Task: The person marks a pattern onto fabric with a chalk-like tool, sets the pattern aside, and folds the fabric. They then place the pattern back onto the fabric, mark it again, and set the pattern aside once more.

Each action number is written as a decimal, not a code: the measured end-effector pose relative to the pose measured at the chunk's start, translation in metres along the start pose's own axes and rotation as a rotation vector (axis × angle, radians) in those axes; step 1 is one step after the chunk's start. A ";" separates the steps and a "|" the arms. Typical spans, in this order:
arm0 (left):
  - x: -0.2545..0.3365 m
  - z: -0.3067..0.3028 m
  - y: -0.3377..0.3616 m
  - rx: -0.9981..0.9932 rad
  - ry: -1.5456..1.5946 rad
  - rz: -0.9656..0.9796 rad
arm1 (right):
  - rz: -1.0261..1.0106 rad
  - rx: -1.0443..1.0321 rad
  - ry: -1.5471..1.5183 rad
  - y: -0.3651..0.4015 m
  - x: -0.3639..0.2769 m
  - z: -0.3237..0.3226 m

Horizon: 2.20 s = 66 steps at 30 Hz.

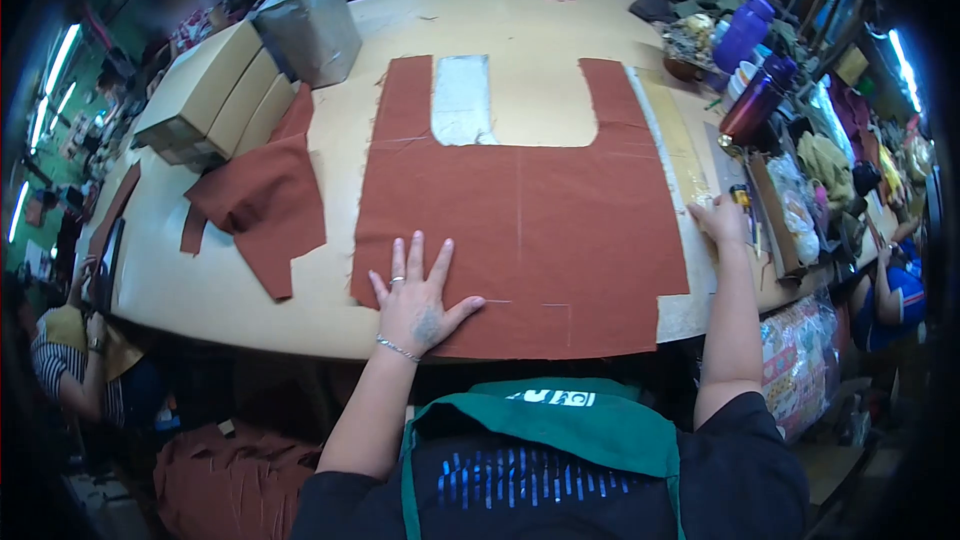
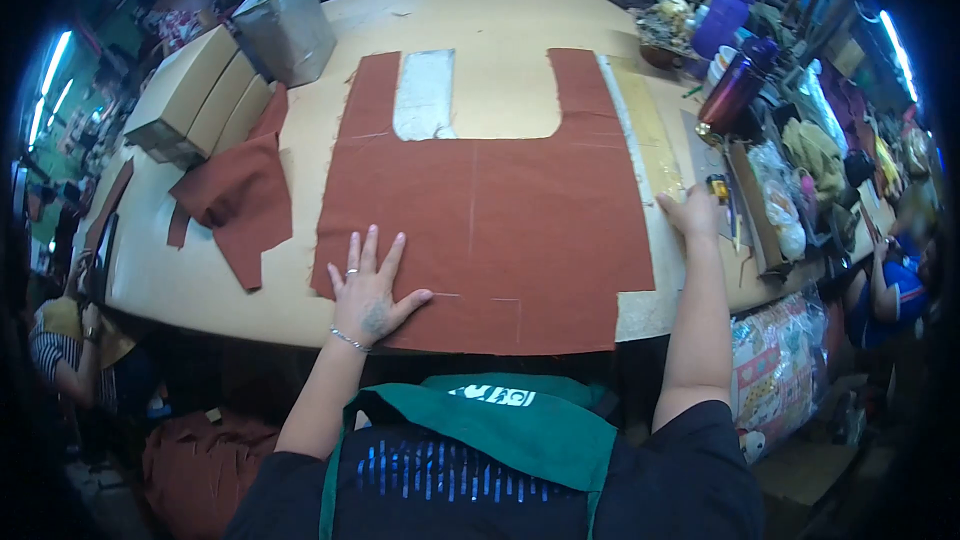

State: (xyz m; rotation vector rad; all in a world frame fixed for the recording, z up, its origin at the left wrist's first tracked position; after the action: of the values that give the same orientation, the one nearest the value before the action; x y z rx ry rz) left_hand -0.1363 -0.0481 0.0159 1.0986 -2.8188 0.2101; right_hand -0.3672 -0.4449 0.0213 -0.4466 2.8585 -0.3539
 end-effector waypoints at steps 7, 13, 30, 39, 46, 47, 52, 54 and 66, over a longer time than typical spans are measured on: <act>0.003 -0.002 -0.001 -0.095 -0.025 -0.033 | 0.247 -0.567 -0.916 -0.036 0.033 0.023; 0.005 -0.003 -0.001 -0.105 -0.048 -0.033 | 0.073 -0.483 -1.298 -0.039 0.003 -0.033; -0.004 -0.003 0.012 -0.099 -0.091 0.020 | -0.230 -0.283 -1.420 -0.083 0.003 -0.115; 0.010 -0.021 0.001 -0.106 -0.144 0.047 | -0.258 0.583 -1.272 -0.104 0.032 -0.128; 0.140 0.010 -0.073 0.013 0.044 0.439 | -0.282 0.942 -1.226 -0.067 -0.001 -0.113; 0.156 0.018 -0.082 0.000 0.067 0.476 | -0.298 0.964 -1.212 -0.065 -0.001 -0.113; 0.191 0.038 -0.091 -0.155 0.071 0.483 | -0.352 0.944 -1.233 -0.042 0.008 -0.126; 0.191 0.036 -0.080 -0.189 0.063 0.455 | -0.354 0.945 -1.218 -0.041 0.020 -0.136; 0.212 0.048 -0.134 -0.110 0.100 0.328 | -0.297 0.940 -1.166 -0.011 0.042 -0.192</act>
State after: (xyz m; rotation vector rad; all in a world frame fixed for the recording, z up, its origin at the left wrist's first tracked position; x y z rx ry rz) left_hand -0.2028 -0.2950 0.0129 0.5832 -2.8632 0.1303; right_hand -0.4523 -0.4297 0.1982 -0.5838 1.3032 -0.9947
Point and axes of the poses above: each hand's wrist, its own y-axis away from the middle knuckle, its own z-axis out of the palm, x = y × z, the point moved 4 cm from there along -y, towards the middle knuckle, and after that the axes turned 8 degrees about x, right-handed, at the moved point
